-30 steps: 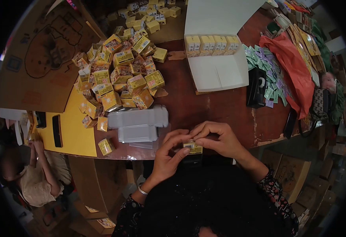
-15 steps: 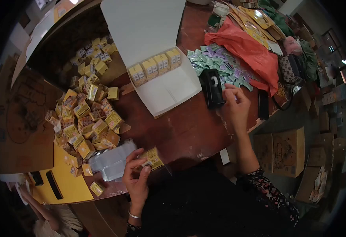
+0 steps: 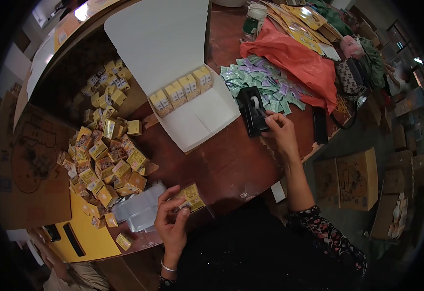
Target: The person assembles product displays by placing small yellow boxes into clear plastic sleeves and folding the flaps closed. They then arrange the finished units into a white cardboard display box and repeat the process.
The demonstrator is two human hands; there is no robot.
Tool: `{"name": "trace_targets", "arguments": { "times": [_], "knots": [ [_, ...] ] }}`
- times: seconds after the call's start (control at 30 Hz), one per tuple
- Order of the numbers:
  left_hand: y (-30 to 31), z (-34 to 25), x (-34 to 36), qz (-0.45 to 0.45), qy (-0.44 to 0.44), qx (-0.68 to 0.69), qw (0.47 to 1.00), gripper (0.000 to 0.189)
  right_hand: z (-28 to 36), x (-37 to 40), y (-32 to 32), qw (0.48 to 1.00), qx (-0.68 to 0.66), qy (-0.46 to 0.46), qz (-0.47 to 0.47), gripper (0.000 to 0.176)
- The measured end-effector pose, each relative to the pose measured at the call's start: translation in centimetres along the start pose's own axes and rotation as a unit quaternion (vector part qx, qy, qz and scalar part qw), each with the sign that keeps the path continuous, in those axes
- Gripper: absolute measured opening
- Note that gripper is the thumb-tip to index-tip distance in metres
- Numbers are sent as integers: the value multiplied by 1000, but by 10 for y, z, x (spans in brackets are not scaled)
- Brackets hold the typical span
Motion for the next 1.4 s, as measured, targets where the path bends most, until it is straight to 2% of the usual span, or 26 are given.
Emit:
{"name": "trace_targets", "arguments": {
  "times": [0.17,0.23,0.3,0.37,0.47,0.53,0.6,0.67,0.7,0.77,0.9,0.93,1.33,1.4],
  "knots": [
    [-4,6,-1,4,5,29,1000,21,-14,23,8,998,-54,-4,20,18],
    [-6,5,-3,7,-1,27,1000,22,-34,17,14,998,23,58,14,18],
    [-7,4,-5,10,-8,23,1000,22,-39,18,14,996,38,78,-3,17],
    [-8,3,-6,13,-14,21,1000,22,-33,26,6,998,-8,57,-34,16],
    [-9,-4,-9,9,-13,19,1000,20,-50,19,15,997,-20,75,-17,13],
    [-13,-9,-12,8,-33,7,999,20,-46,17,30,982,72,167,-53,12],
    [-15,-18,-15,-6,-59,-13,998,21,-22,33,11,973,82,207,-58,11],
    [-16,-26,-20,-6,-160,-77,984,21,18,60,-3,973,33,223,-51,8],
    [-19,-29,-21,2,-207,-107,972,22,32,74,-18,984,-22,174,25,7],
    [-26,-35,-21,4,-208,-120,971,23,60,108,-49,975,-130,76,163,6],
    [-37,-42,-25,7,-277,-158,948,28,90,163,-105,941,-152,0,303,10],
    [-37,-42,-25,5,-297,-163,941,30,92,169,-114,937,-142,-27,319,11],
    [-34,-38,-22,-10,-400,-186,898,39,92,171,-134,947,-90,45,305,12],
    [-34,-39,-22,-7,-388,-187,903,40,86,168,-136,948,-90,55,302,14]
  ]
}}
Point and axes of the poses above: each hand's wrist, its own x-axis away from the middle knuckle, its own y-axis out of the back of the hand, z = x × y, the point moved 5 cm from there along -x, towards the middle knuckle, and after that the axes turned 9 degrees about -z, right-handed, at the moved point
